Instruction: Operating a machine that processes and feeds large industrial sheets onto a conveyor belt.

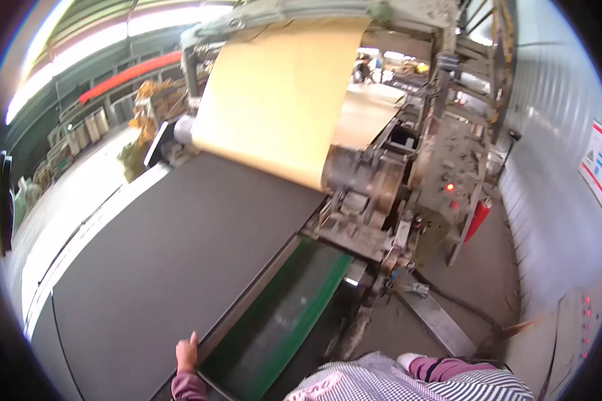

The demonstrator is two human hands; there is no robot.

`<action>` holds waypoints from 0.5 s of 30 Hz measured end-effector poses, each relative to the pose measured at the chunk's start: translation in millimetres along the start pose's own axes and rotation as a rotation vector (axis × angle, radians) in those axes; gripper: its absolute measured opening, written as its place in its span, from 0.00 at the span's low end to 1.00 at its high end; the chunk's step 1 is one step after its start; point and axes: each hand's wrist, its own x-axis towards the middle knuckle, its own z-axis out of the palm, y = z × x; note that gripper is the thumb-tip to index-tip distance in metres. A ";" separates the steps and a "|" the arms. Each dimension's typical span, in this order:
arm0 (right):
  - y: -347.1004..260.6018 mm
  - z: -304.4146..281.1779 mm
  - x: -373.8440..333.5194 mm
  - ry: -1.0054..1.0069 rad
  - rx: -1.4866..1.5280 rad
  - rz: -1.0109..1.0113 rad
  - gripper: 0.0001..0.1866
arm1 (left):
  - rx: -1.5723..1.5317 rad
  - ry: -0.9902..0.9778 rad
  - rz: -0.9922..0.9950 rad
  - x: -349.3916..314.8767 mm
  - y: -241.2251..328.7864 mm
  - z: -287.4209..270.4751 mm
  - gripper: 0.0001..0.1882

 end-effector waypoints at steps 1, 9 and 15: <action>-5.9 -12.9 -0.9 -0.073 -0.060 -0.022 0.24 | -0.033 -0.048 -0.183 -2.6 -4.7 -8.7 0.32; 15.9 -61.9 -13.2 -0.256 -0.357 0.104 0.17 | 0.289 0.065 -0.559 -97.9 -97.0 -65.1 0.24; 37.9 -34.1 28.4 -0.285 -0.345 0.004 0.20 | 0.171 0.089 -0.312 -61.9 -24.7 -35.7 0.27</action>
